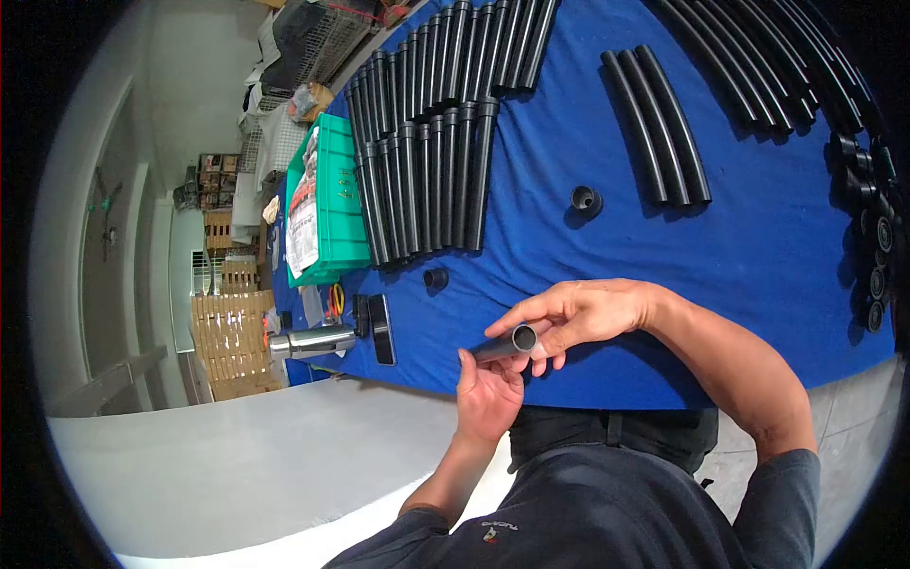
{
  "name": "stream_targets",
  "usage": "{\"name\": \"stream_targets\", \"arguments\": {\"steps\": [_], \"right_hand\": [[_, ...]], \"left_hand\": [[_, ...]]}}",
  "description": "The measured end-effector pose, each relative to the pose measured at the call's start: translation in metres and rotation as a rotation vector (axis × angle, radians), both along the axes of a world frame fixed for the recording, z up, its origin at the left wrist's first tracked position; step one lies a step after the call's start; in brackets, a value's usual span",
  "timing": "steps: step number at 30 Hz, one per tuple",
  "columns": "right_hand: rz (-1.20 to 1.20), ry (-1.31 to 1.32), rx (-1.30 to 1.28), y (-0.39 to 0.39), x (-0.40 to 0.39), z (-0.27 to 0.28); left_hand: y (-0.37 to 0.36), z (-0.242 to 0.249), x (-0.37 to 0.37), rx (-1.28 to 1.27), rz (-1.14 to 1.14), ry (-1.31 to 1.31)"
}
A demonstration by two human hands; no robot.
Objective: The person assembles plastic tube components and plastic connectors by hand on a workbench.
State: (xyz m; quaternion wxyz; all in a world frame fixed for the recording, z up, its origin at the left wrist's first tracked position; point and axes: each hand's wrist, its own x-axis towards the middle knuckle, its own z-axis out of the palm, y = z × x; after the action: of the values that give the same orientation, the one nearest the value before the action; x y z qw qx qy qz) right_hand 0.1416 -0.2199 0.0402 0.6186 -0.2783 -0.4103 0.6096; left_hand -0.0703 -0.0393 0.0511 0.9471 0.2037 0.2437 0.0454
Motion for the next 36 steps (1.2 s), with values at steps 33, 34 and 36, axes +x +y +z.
{"name": "stream_targets", "arguments": {"steps": [33, 34, 36], "right_hand": [[-1.527, -1.306, -0.289, 0.000, 0.010, 0.009], [-1.509, -1.365, -0.358, 0.002, 0.012, -0.001], [-1.471, -1.480, -0.503, 0.005, 0.019, -0.026]], "left_hand": [[0.007, -0.023, 0.110, 0.510, 0.021, -0.365], [0.006, -0.024, 0.119, 0.497, 0.041, -0.378], [0.002, -0.024, 0.137, 0.491, 0.070, -0.399]]}}
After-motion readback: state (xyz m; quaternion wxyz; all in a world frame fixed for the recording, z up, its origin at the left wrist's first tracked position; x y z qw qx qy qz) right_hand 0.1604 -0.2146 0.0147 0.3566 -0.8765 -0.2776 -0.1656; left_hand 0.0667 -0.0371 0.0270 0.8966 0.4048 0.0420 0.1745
